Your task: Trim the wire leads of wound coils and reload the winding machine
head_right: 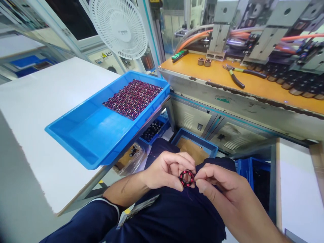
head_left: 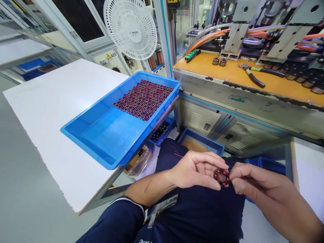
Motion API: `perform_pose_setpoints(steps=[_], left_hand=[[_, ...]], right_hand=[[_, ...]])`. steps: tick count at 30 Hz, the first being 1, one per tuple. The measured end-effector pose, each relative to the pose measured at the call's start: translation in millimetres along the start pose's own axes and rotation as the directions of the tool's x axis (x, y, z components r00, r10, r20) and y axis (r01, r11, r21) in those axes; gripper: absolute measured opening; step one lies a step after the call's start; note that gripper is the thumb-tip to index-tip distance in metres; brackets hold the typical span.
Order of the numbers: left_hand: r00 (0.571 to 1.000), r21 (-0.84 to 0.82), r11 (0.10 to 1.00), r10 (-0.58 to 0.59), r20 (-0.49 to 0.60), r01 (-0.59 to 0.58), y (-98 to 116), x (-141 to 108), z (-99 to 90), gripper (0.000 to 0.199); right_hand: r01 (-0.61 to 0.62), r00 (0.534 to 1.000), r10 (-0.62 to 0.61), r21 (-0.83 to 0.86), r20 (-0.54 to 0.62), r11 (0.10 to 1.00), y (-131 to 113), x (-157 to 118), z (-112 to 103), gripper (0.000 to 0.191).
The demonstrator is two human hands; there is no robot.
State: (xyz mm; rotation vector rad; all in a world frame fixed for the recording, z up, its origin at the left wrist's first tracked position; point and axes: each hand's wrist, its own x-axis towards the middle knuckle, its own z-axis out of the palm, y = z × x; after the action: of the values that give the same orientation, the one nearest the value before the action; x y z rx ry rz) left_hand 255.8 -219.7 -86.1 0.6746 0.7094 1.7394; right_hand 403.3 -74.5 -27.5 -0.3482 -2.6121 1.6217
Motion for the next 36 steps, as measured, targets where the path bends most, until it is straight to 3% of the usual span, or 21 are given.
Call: perform_pose_setpoints(steps=[8,13,15,18,20,26,36], left_hand=[[0.999,0.04,0.998,0.044,0.01,-0.044,5,4,2.9,0.053],[0.999,0.069,0.997,0.041,0.024,-0.043,2,3,2.2,0.046],[0.999,0.039,0.999,0.019,0.026,-0.02,1,4,1.7,0.045],[0.999,-0.006,1.0,-0.027,0.037,0.027,0,5,1.1,0.045],[0.997,-0.029,0.998,-0.059,0.047,0.061,0,6,0.7,0.046],[0.983,-0.009,0.983,-0.181,0.035,0.181,0,8,-1.8,0.047],[0.979,0.039,0.979,-0.199,0.034,0.198,2,9,-6.5,0.044]], right_hand=[[0.042,0.998,-0.044,-0.058,-0.032,0.997,1,-4,4,0.017],[0.2,0.979,-0.202,-0.244,0.015,0.949,5,-12,-3,0.015],[0.299,0.944,-0.33,-0.396,-0.011,0.868,11,-14,-10,0.011],[0.388,0.838,-0.542,-0.625,-0.068,0.677,21,-10,-20,0.02],[0.457,0.788,-0.615,-0.657,-0.012,0.6,23,-5,-23,0.026],[0.536,0.82,-0.568,-0.447,0.072,0.716,14,4,-18,0.019],[0.571,0.773,-0.634,-0.418,-0.014,0.706,-4,18,-11,0.009]])
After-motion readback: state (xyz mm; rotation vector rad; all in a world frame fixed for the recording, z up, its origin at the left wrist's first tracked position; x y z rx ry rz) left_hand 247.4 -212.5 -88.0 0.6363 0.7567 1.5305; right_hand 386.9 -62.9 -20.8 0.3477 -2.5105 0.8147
